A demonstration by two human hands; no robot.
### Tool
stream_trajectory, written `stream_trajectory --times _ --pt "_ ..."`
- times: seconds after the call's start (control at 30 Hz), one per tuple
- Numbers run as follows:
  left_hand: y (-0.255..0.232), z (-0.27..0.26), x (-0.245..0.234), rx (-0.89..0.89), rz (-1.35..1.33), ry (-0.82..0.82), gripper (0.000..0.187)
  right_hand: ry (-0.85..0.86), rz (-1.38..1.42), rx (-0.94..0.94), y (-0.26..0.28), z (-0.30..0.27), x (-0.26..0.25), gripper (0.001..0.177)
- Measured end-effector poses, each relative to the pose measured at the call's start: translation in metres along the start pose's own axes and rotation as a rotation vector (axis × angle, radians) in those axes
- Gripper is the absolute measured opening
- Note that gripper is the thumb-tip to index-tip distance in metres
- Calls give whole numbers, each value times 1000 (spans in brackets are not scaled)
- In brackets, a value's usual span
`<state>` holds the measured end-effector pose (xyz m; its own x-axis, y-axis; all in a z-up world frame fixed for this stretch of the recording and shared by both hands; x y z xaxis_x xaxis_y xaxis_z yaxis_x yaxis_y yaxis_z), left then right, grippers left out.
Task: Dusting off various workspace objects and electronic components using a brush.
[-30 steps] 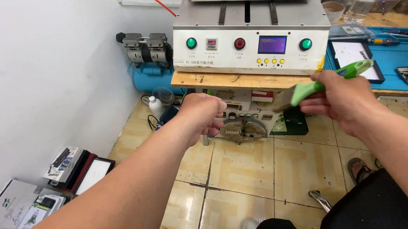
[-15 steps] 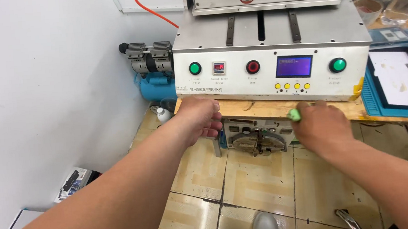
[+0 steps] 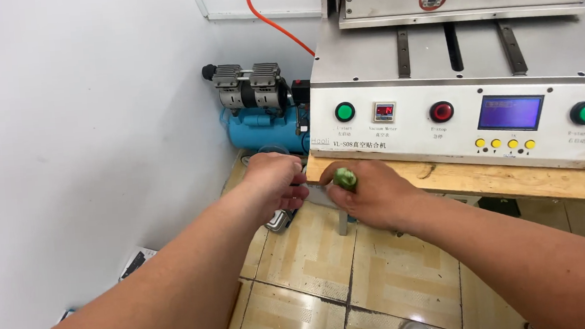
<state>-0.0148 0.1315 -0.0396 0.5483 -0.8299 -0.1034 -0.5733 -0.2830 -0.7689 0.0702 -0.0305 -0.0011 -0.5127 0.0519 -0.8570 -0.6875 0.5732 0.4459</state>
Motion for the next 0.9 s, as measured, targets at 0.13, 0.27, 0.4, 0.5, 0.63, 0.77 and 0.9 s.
stream_trajectory --times 0.13,0.27,0.4,0.5,0.63,0.77,0.9 --pt "-1 15 -28 -14 -69 -64 20 -103 120 -45 17 -1 -10 29" --pt "-2 20 -41 -1 -69 -45 19 -127 -264 42 4 16 -2 29" --pt "-5 21 -55 18 -143 -47 20 -156 -144 -116 24 42 16 29" --pt "-12 20 -63 33 -139 -65 20 -159 123 -105 34 44 -7 26" --pt "-22 28 -60 46 -175 -80 20 -521 305 165 -7 24 -78 25" --pt "-41 30 -37 75 -166 -59 20 -840 5 263 -89 9 -154 24" --pt "-53 34 -25 125 -178 -5 21 -820 259 265 -162 26 -201 24"
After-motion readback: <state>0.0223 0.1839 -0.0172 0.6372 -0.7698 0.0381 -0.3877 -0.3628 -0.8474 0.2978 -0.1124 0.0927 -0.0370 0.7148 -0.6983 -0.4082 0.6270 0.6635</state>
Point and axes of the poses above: each hand's wrist, its own z-axis towards the middle knuckle, its own x-axis out of the palm, y = z × x, the point moved 5 cm from there along z, towards the middle knuckle, and after that the axes turned 5 degrees about y, right-handed, at the moved point
